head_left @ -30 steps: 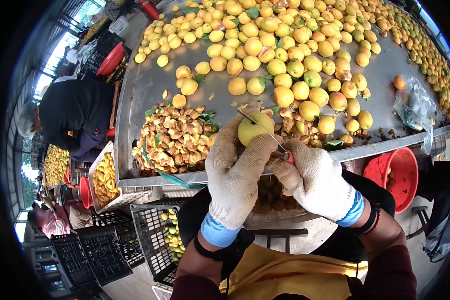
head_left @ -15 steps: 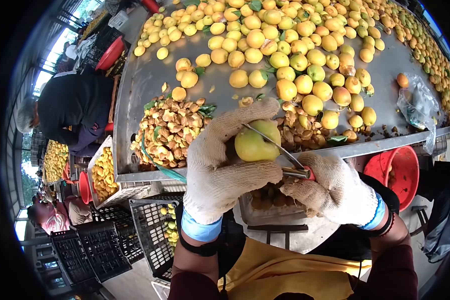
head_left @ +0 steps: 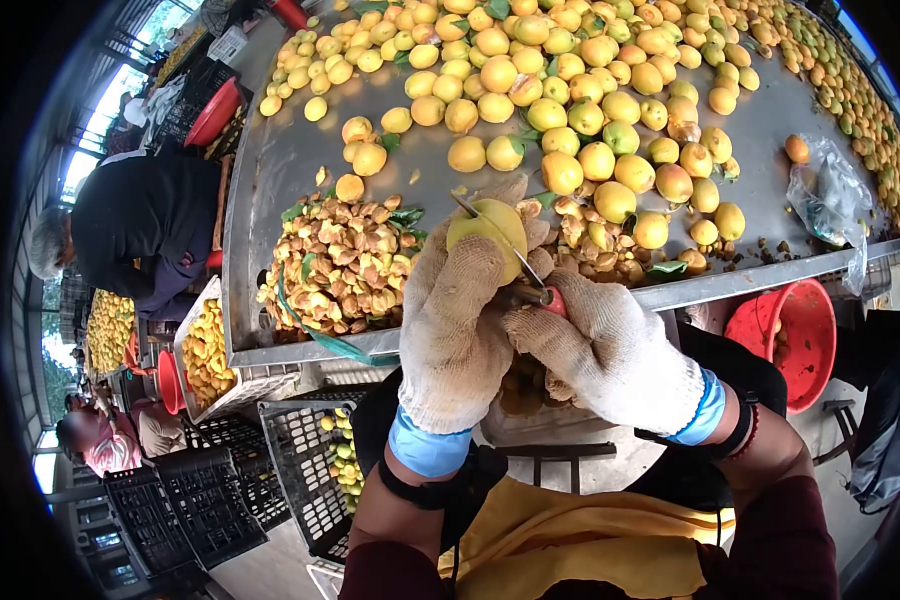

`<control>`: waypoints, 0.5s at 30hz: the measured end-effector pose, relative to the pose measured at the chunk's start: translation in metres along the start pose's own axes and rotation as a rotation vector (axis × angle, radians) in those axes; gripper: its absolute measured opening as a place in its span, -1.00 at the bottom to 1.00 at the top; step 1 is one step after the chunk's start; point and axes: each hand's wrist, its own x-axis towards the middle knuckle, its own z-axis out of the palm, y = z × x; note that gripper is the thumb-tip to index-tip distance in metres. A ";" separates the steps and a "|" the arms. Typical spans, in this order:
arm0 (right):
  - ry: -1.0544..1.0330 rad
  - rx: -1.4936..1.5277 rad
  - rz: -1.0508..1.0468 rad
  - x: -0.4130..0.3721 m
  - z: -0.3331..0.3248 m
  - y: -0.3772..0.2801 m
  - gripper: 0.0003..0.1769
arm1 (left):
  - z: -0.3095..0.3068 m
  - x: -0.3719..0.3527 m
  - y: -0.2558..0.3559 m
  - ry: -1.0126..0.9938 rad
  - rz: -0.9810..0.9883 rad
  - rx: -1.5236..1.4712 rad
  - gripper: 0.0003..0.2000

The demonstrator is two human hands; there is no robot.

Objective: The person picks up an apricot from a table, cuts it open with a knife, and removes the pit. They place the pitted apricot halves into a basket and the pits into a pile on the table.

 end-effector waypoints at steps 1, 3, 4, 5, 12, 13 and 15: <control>0.015 -0.032 -0.071 0.000 0.003 0.003 -0.58 | -0.003 -0.001 -0.001 0.004 -0.001 0.001 -0.48; 0.052 -0.058 -0.093 0.000 0.005 0.001 -0.56 | -0.009 0.000 -0.005 -0.010 -0.047 -0.095 -0.44; 0.092 -0.082 -0.113 0.000 0.006 0.001 -0.55 | -0.008 0.001 -0.004 -0.009 -0.044 -0.094 -0.44; 0.090 -0.081 -0.113 0.000 0.006 0.002 -0.55 | -0.007 0.002 -0.004 -0.037 -0.025 -0.091 -0.43; -0.191 0.375 0.295 -0.009 -0.006 -0.021 -0.65 | -0.008 0.004 -0.007 -0.143 0.002 -0.027 -0.39; -0.228 0.521 0.367 -0.009 -0.005 -0.023 -0.70 | -0.008 0.005 -0.010 -0.143 -0.001 -0.029 -0.39; -0.226 0.547 0.363 -0.008 -0.003 -0.020 -0.69 | -0.010 0.005 -0.014 -0.124 -0.005 -0.073 -0.38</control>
